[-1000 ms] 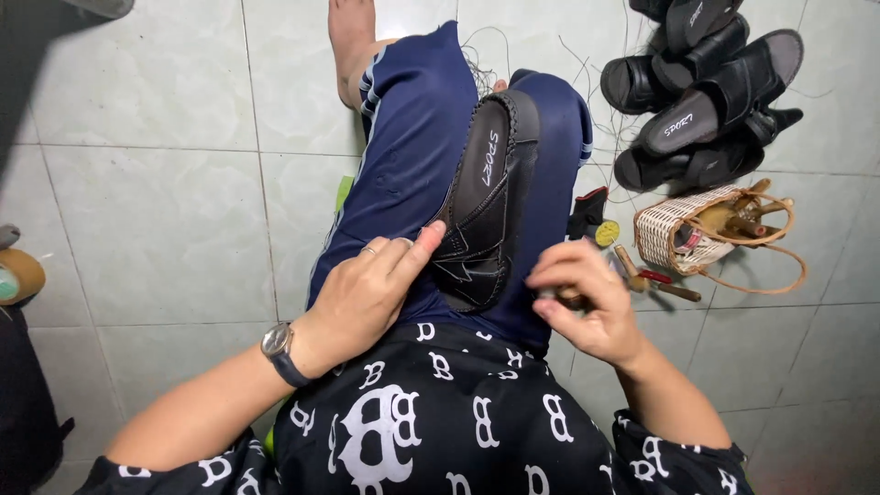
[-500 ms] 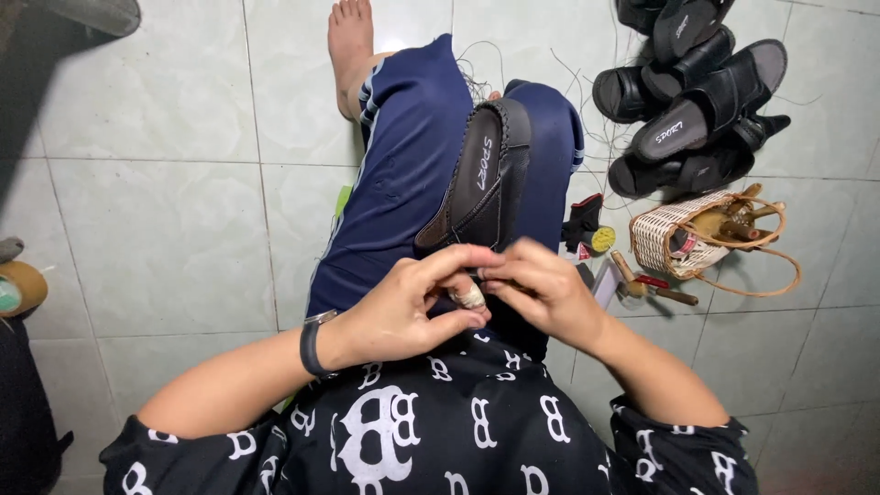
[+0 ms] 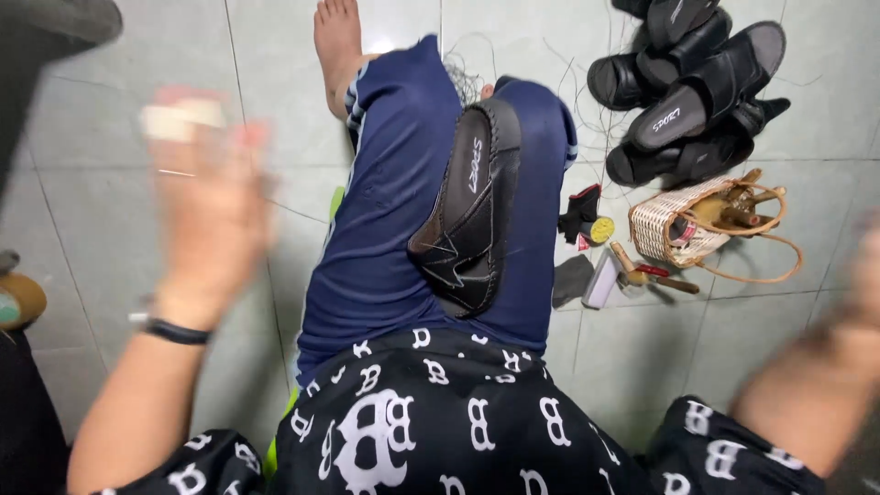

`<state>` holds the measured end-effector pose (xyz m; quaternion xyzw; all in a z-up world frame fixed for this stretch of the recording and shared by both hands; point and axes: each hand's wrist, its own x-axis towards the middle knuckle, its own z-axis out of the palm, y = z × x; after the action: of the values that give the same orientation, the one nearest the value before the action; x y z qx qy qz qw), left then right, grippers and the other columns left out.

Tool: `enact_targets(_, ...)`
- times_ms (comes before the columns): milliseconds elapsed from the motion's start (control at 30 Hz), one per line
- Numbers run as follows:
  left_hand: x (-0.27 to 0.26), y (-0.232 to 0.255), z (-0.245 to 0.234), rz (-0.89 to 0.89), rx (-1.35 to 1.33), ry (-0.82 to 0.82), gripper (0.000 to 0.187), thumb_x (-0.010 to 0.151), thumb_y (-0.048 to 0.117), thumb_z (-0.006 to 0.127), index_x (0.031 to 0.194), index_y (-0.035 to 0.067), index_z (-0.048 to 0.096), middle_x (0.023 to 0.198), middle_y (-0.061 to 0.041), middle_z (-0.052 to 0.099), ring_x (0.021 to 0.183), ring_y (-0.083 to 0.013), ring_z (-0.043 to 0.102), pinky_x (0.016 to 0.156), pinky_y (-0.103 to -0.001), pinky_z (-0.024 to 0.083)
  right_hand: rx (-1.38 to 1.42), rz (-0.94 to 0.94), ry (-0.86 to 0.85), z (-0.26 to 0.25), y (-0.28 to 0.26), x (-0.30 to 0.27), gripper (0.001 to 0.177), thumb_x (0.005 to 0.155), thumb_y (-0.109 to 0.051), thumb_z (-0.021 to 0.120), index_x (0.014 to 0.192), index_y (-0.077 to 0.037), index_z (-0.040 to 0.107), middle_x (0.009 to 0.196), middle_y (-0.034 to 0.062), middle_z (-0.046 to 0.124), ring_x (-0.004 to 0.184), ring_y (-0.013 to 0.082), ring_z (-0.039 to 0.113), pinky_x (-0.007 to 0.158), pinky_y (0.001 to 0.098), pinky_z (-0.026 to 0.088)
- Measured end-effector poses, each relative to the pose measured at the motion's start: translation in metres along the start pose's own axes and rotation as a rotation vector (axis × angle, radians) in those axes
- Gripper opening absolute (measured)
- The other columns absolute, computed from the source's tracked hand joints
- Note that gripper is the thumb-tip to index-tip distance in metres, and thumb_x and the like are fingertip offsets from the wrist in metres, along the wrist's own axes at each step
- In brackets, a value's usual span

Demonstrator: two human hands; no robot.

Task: Hand-stitching the sole of a black sandal using an awl and thread while sitting on the floor.

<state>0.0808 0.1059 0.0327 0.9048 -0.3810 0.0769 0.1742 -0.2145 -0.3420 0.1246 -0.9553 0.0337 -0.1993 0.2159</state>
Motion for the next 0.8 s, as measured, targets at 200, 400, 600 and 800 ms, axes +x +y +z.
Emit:
enact_targets(200,-0.016,0.070,0.020,0.473,-0.070,-0.038,0.016,0.087,0.016,0.064,0.081,0.002,0.059,0.138,-0.019,0.051,0.135,-0.0357,0.041,0.112,-0.045,0.028,0.401,0.186,-0.430,0.152,-0.096,0.004,0.053,0.074,-0.017,0.077,0.124,-0.006,0.061,0.120,0.0127,0.064,0.111,0.0289,0.061,0.095,0.0386,0.050)
enact_targets(400,0.018,0.095,0.002,0.338,-1.521,-0.536,0.021,0.096,0.026,0.053,0.092,0.017,0.071,0.118,-0.008,0.063,0.131,-0.0365,0.044,0.111,-0.050,0.028,-0.132,-0.250,-0.311,0.153,-0.116,0.032,0.050,0.084,-0.006,0.047,0.131,-0.016,0.060,0.068,-0.0034,0.054,0.052,0.0151,0.049,0.049,0.0292,0.048)
enact_targets(600,0.030,0.063,0.056,-0.103,-1.426,-0.564,0.018,0.094,0.014,0.058,0.083,0.010,0.072,0.070,0.000,0.066,0.069,-0.0091,0.057,0.068,-0.026,0.047,-0.149,-0.391,-0.220,0.164,-0.107,0.044,0.037,0.093,-0.011,0.041,0.120,-0.012,0.067,0.052,0.0011,0.040,0.044,0.0177,0.046,0.044,0.0311,0.044)
enact_targets(800,0.011,0.113,0.016,0.030,-0.980,-0.744,0.042,0.083,0.022,0.062,0.125,0.019,0.056,0.116,-0.012,0.067,0.087,-0.0431,0.065,0.068,-0.055,0.052,0.206,-0.175,-0.419,0.140,-0.118,0.060,0.031,0.086,-0.012,0.064,0.117,-0.010,0.064,0.063,0.0023,0.057,0.059,0.0262,0.059,0.047,0.0374,0.050)
